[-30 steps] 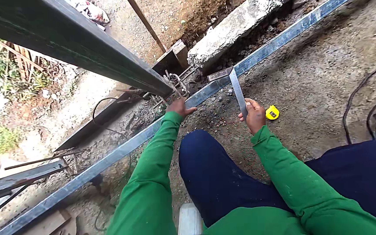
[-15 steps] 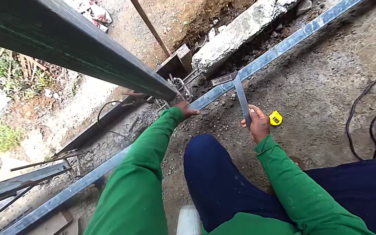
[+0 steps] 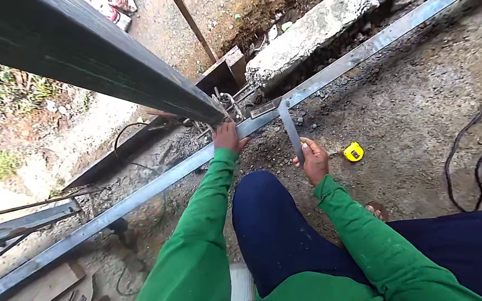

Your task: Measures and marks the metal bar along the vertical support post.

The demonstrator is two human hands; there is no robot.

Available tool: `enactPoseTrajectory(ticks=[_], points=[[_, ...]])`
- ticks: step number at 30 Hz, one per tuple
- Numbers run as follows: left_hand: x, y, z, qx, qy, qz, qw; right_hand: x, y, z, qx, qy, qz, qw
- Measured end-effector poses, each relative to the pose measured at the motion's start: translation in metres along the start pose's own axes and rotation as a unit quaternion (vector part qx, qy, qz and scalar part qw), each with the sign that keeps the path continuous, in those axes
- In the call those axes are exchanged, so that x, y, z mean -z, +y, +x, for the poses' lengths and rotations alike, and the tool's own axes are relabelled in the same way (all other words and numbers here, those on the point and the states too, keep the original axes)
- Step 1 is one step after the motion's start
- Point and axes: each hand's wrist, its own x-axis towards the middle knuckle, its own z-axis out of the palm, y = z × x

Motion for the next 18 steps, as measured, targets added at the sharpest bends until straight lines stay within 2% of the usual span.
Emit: enactPoseTrajectory(ticks=[2,5,7,11,14,18], points=[[0.014,-0.014,0.005,0.004,-0.034,-0.130,0.991,-0.016,0.001,0.000,-0.019,-0.028,-0.016,0.999],[0.024,-0.018,0.014,0.008,0.006,-0.261,0.965,-0.039,0.000,0.004,-0.032,-0.074,-0.041,0.996],[0.019,-0.014,0.021,-0.009,0.016,-0.256,0.966,-0.051,0.002,0.006,-0.045,-0.096,-0.057,0.993],[0.006,-0.008,0.029,0.002,0.003,-0.145,0.989,-0.062,0.012,0.010,-0.061,-0.115,-0.087,0.988],[0.002,-0.012,0.025,0.003,0.037,-0.142,0.989,-0.054,0.022,0.013,-0.041,-0.118,-0.136,0.983],[-0.005,-0.016,0.022,-0.015,0.063,-0.117,0.991,-0.029,0.036,0.014,-0.032,-0.089,-0.137,0.986]])
